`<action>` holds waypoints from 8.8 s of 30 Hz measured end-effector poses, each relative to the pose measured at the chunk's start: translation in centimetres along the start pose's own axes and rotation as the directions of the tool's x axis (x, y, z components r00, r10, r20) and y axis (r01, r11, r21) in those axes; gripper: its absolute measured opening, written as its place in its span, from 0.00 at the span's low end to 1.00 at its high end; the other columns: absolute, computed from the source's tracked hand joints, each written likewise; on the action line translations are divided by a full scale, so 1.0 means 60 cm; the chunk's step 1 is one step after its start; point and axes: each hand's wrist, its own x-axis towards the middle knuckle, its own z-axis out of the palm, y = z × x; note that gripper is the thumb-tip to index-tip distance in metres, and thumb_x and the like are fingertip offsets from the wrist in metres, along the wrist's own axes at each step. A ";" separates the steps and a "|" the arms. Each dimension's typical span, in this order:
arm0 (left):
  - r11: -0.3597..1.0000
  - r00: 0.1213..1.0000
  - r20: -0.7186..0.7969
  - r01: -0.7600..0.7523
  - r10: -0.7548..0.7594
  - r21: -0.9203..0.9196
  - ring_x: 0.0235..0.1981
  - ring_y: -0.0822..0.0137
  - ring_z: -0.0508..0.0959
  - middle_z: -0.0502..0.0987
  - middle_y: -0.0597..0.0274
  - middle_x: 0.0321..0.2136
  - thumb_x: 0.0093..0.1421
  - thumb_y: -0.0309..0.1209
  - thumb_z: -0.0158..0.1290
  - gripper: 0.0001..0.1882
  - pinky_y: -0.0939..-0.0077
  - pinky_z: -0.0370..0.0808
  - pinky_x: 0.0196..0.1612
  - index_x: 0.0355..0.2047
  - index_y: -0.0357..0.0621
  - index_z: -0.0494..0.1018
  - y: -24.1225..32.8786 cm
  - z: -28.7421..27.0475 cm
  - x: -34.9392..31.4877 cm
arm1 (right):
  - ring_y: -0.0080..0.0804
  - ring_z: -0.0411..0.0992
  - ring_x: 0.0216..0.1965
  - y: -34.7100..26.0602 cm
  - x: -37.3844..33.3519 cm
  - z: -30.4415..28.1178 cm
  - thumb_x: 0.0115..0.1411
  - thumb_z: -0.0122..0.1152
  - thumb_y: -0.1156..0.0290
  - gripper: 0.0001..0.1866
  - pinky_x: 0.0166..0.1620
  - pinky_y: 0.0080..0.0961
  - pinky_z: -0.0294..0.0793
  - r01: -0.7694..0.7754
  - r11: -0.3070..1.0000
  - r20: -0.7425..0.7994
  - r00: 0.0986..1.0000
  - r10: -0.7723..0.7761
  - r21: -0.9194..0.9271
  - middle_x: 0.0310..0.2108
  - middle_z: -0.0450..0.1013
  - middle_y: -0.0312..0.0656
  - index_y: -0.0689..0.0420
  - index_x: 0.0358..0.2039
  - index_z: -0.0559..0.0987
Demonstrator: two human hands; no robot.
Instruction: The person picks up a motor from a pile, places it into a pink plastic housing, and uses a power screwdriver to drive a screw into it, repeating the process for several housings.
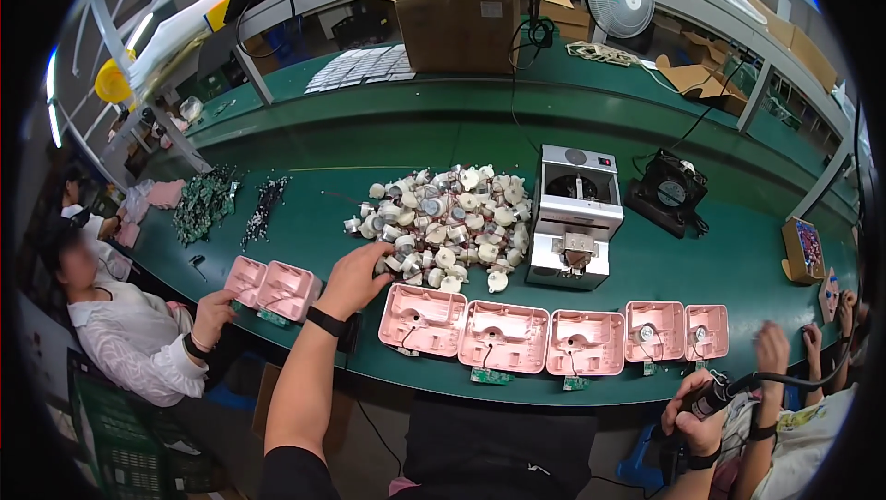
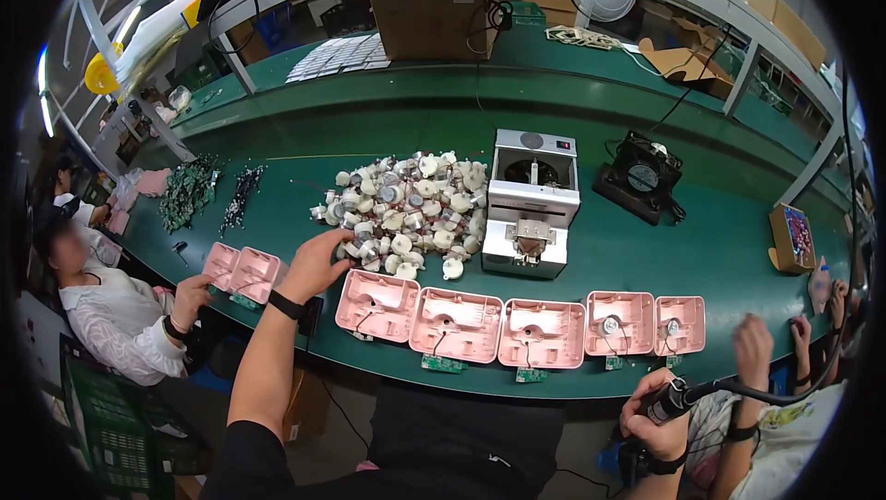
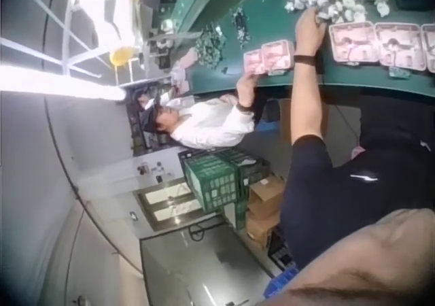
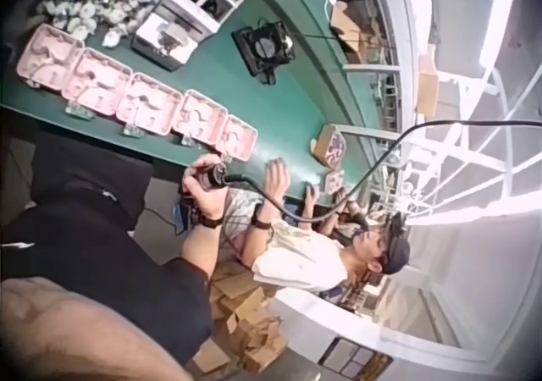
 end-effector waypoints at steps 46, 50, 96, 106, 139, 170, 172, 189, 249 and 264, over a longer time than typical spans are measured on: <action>0.748 0.861 0.498 0.264 0.101 -0.608 0.48 0.65 0.80 0.79 0.56 0.48 0.60 0.24 0.59 0.14 0.72 0.76 0.51 0.46 0.36 0.74 0.386 0.052 -0.008 | 0.16 0.72 0.17 0.000 0.026 0.076 0.42 0.77 0.79 0.21 0.21 0.12 0.66 0.162 0.987 0.363 0.919 -0.156 0.013 0.20 0.76 0.38 0.62 0.34 0.73; 0.780 0.958 0.246 0.042 0.146 -0.624 0.40 0.60 0.80 0.80 0.59 0.39 0.54 0.26 0.64 0.14 0.70 0.76 0.44 0.41 0.40 0.77 0.407 0.094 -0.001 | 0.17 0.72 0.17 -0.004 0.030 0.073 0.41 0.77 0.78 0.22 0.22 0.11 0.67 0.215 0.976 0.380 0.905 -0.191 -0.022 0.19 0.76 0.37 0.61 0.34 0.73; 0.934 0.954 0.105 -0.245 0.279 -0.259 0.53 0.57 0.72 0.79 0.58 0.35 0.48 0.29 0.64 0.17 0.51 0.63 0.63 0.40 0.42 0.79 0.402 0.155 0.008 | 0.26 0.67 0.20 0.000 0.204 0.206 0.60 0.61 0.74 0.18 0.27 0.25 0.71 0.498 0.865 0.138 0.862 -0.488 -0.058 0.22 0.68 0.41 0.57 0.43 0.61; 0.926 0.955 0.088 -0.249 0.284 -0.284 0.54 0.57 0.72 0.79 0.58 0.36 0.49 0.28 0.63 0.16 0.51 0.62 0.64 0.40 0.42 0.78 0.399 0.161 0.007 | 0.23 0.68 0.20 0.007 0.218 0.201 0.58 0.59 0.80 0.17 0.26 0.23 0.72 0.509 0.855 0.151 0.857 -0.492 -0.103 0.22 0.70 0.41 0.57 0.42 0.61; 0.951 0.960 0.163 -0.184 0.228 -0.250 0.60 0.47 0.65 0.66 0.49 0.57 0.40 0.47 0.72 0.50 0.48 0.58 0.66 0.60 0.37 0.63 0.389 0.119 -0.029 | 0.27 0.68 0.17 -0.113 0.367 0.274 0.64 0.59 0.69 0.10 0.24 0.24 0.70 0.619 0.775 0.043 0.784 -0.620 -0.128 0.20 0.68 0.40 0.61 0.37 0.69; 0.952 0.955 0.149 -0.221 0.255 -0.210 0.60 0.57 0.67 0.69 0.54 0.56 0.40 0.43 0.71 0.51 0.52 0.56 0.67 0.62 0.36 0.61 0.344 0.149 -0.003 | 0.27 0.67 0.21 0.009 0.226 0.267 0.62 0.62 0.69 0.19 0.29 0.27 0.73 0.542 0.837 0.200 0.831 -0.520 -0.077 0.23 0.68 0.43 0.58 0.44 0.61; 0.951 0.954 0.145 -0.230 0.262 -0.206 0.60 0.57 0.67 0.69 0.54 0.56 0.41 0.43 0.71 0.51 0.52 0.56 0.67 0.62 0.36 0.61 0.343 0.148 -0.003 | 0.27 0.67 0.21 0.014 0.230 0.269 0.61 0.61 0.70 0.19 0.29 0.27 0.73 0.538 0.840 0.211 0.831 -0.515 -0.069 0.23 0.69 0.43 0.58 0.43 0.60; 0.956 0.949 0.170 -0.235 0.264 -0.175 0.59 0.56 0.66 0.68 0.54 0.55 0.41 0.45 0.70 0.52 0.50 0.54 0.68 0.63 0.35 0.60 0.340 0.145 -0.005 | 0.28 0.66 0.19 -0.047 0.233 0.280 0.62 0.57 0.74 0.15 0.27 0.28 0.72 0.556 0.830 0.140 0.820 -0.555 0.041 0.22 0.68 0.43 0.59 0.44 0.62; 0.297 0.879 -0.051 0.105 -0.474 -0.949 0.39 0.70 0.78 0.78 0.57 0.45 0.67 0.28 0.51 0.17 0.77 0.76 0.39 0.55 0.37 0.71 0.061 -0.118 0.075 | 0.27 0.67 0.15 -0.091 0.098 0.208 0.60 0.66 0.54 0.26 0.22 0.24 0.71 0.597 0.793 0.029 0.796 -0.604 0.124 0.20 0.67 0.37 0.55 0.42 0.60; -0.157 0.877 0.449 0.426 -0.170 -0.891 0.37 0.74 0.76 0.76 0.56 0.49 0.72 0.34 0.47 0.17 0.80 0.75 0.37 0.56 0.38 0.68 0.130 -0.062 0.015 | 0.27 0.68 0.16 -0.082 0.090 0.205 0.59 0.68 0.54 0.28 0.23 0.25 0.73 0.553 0.825 0.039 0.828 -0.560 0.116 0.21 0.68 0.38 0.55 0.42 0.60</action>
